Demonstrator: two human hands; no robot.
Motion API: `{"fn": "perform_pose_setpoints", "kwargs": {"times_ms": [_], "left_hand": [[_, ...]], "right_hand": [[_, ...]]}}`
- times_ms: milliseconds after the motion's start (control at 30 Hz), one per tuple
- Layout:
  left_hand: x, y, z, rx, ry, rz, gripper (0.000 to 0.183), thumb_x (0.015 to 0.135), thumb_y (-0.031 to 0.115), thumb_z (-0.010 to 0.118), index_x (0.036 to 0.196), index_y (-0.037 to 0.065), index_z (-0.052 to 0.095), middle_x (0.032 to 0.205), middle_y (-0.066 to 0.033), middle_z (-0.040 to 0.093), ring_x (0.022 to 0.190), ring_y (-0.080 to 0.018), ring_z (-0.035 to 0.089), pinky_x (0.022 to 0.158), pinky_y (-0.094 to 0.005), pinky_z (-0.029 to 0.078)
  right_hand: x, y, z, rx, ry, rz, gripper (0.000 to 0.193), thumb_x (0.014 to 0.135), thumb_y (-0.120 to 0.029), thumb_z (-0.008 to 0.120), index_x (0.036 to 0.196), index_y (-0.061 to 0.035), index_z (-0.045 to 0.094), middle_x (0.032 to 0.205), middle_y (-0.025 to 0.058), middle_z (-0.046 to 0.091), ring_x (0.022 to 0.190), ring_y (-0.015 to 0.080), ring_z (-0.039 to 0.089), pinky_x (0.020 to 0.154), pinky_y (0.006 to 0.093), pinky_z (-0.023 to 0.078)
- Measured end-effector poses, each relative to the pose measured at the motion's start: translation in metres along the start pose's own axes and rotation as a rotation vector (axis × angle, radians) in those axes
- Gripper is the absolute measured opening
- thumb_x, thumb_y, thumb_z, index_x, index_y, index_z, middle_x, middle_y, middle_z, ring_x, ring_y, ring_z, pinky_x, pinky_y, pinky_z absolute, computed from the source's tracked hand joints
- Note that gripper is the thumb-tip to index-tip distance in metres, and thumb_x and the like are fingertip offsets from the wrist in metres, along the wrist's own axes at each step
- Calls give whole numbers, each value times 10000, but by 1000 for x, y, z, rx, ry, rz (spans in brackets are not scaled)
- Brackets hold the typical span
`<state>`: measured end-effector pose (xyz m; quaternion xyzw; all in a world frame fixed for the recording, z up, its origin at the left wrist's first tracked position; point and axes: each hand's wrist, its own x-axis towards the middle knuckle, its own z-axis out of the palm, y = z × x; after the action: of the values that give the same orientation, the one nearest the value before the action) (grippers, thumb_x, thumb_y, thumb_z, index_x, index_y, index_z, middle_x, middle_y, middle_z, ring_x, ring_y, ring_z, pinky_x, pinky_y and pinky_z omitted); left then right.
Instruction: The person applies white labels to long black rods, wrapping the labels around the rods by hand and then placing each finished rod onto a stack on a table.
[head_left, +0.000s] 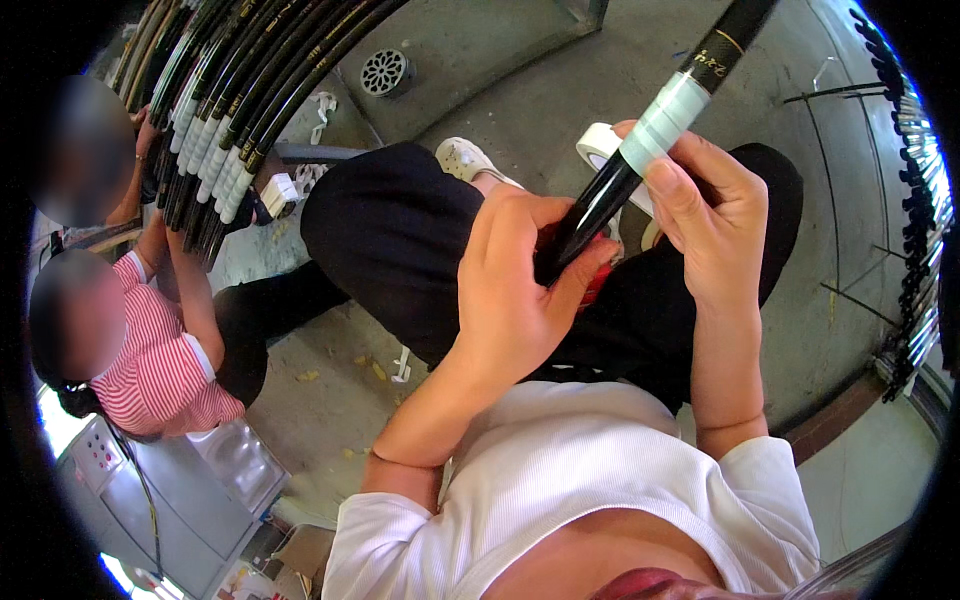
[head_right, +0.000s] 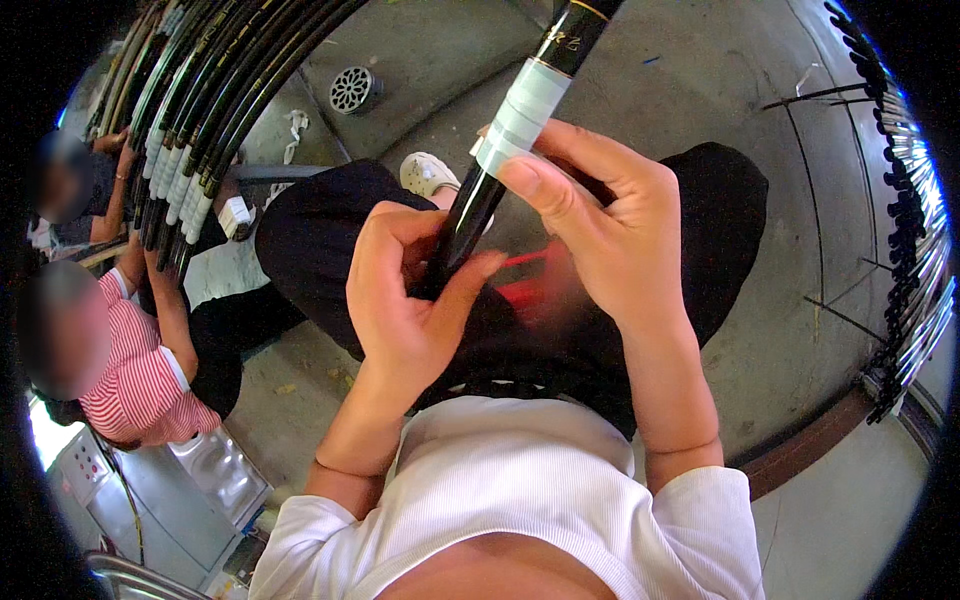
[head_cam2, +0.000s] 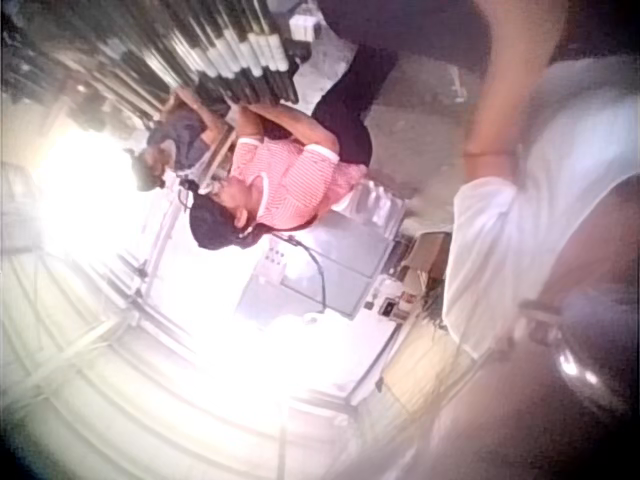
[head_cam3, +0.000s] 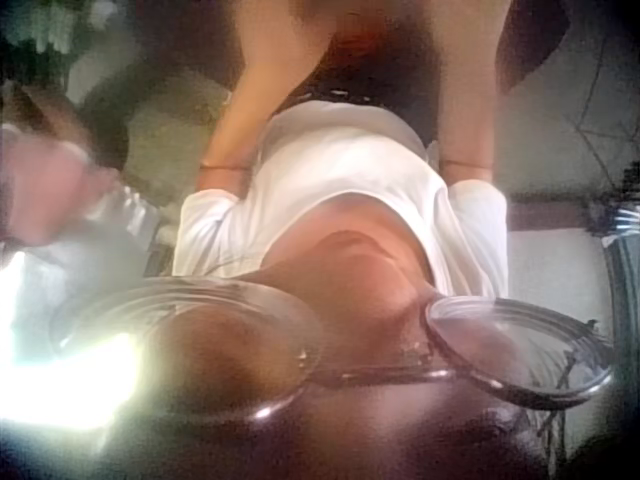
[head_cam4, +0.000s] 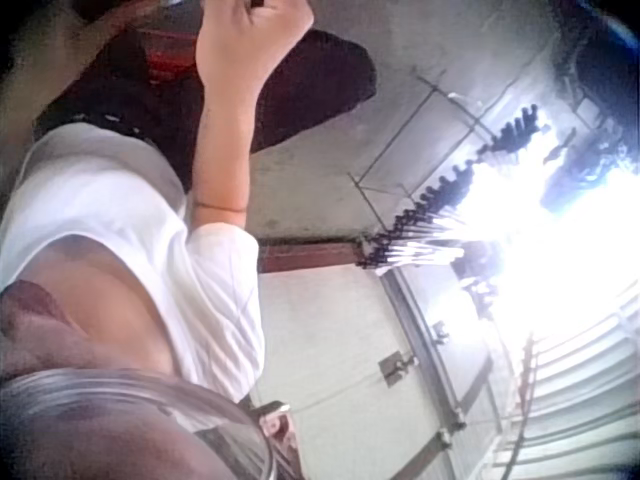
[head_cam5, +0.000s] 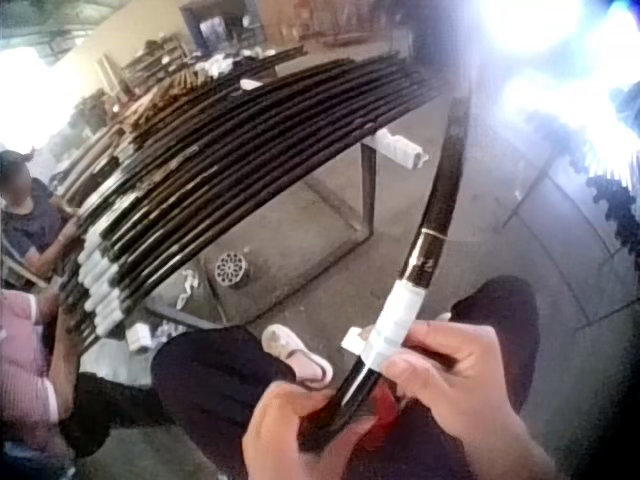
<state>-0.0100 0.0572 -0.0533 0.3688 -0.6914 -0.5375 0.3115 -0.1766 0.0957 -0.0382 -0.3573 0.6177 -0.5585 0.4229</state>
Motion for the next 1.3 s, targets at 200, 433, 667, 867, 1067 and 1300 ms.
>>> {"fn": "perform_pose_setpoints", "kwargs": {"times_ms": [200, 433, 667, 867, 1067, 1300], "left_hand": [[8, 13, -16, -757, -400, -456, 309, 900, 216, 548, 1106, -8, 495, 759, -41, 560, 533, -70, 495, 478, -183, 395], [6, 4, -12, -295, -143, -98, 360, 842, 279, 633, 958, -41, 517, 813, -102, 585, 497, -109, 529, 409, -184, 387], [1, 2, -7, -202, -91, -130, 426, 845, 262, 639, 1108, -14, 451, 908, -55, 533, 640, -81, 522, 488, -184, 405], [9, 13, -10, -482, -203, -202, 230, 835, 179, 604, 927, -9, 510, 727, -71, 544, 400, -76, 436, 344, -198, 340], [8, 7, -3, -117, 64, -38, 384, 793, 216, 676, 1025, -19, 479, 827, -83, 527, 609, -138, 522, 499, -239, 418], [10, 18, -7, -509, -93, -150, 161, 799, 48, 572, 909, 3, 463, 790, -109, 593, 489, -95, 509, 423, -199, 412]], "right_hand": [[3, 5, -6, 100, -114, -132, 336, 813, -239, 662, 1018, 26, 646, 878, 46, 662, 787, 76, 586, 720, 205, 462], [2, 5, -4, 125, -91, 13, 317, 828, -224, 645, 1042, 10, 647, 712, -30, 594, 599, 20, 488, 529, 158, 378], [0, 7, 8, 64, -53, -39, 258, 840, -178, 626, 1018, 7, 651, 816, 10, 647, 675, 43, 527, 601, 198, 426], [2, 3, -11, 113, -203, -91, 256, 823, -178, 635, 1025, -21, 643, 919, 60, 657, 850, 102, 584, 752, 262, 469], [12, 18, 14, 2, -46, -226, 336, 835, -246, 637, 1002, 42, 596, 781, 120, 625, 693, 94, 537, 609, 280, 455], [6, -2, -4, 231, -228, -65, 305, 868, -211, 605, 1066, 21, 607, 953, 97, 650, 798, 100, 560, 701, 255, 460]]}}
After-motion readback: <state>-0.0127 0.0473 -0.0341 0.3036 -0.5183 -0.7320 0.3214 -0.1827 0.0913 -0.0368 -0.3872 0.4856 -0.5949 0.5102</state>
